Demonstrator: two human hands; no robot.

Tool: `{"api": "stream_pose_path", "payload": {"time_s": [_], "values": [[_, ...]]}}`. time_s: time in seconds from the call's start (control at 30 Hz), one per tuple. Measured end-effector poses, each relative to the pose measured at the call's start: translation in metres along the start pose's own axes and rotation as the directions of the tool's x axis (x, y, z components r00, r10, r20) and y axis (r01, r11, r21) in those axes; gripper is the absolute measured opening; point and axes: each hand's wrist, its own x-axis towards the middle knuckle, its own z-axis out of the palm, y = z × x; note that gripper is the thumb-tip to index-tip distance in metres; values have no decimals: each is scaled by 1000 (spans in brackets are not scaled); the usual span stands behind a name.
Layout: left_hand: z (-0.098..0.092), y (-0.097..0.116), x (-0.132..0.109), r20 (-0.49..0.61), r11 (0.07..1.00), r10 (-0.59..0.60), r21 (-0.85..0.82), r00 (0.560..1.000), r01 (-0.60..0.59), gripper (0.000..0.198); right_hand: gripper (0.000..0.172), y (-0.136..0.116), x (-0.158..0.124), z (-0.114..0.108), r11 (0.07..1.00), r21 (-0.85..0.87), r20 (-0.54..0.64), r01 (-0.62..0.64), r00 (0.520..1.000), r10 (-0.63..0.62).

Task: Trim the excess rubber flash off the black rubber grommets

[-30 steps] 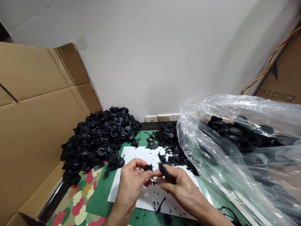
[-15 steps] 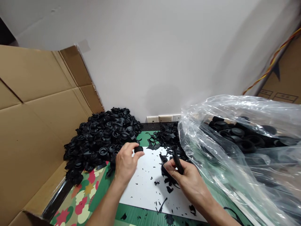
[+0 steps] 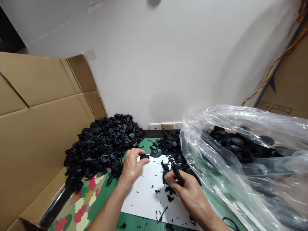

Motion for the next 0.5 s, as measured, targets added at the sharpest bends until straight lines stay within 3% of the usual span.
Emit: {"api": "stream_pose_path", "payload": {"time_s": [0.13, 0.2, 0.27, 0.37, 0.5], "values": [[-9, 16, -25, 89, 979, 4, -205, 996, 14, 21, 23, 6, 2, 2, 994, 94, 3, -57, 998, 57], [-8, 21, -39, 111, 899, -65, -426, 992, 106, 24, 30, 9, 2, 4, 986, 146, 39, -85, 996, 80], [-5, 24, -51, 106, 834, -128, -526, 986, 165, 28, 38, 11, 0, 7, 980, 186, 79, -77, 995, 63], [-1, 24, -62, 84, 805, -173, -562, 981, 190, 32, 46, 10, -3, 13, 979, 196, 120, -53, 992, 29], [4, 20, -69, 79, 789, -161, -589, 984, 177, 29, 41, 4, -7, 20, 984, 176, 91, -10, 996, -7]]}}
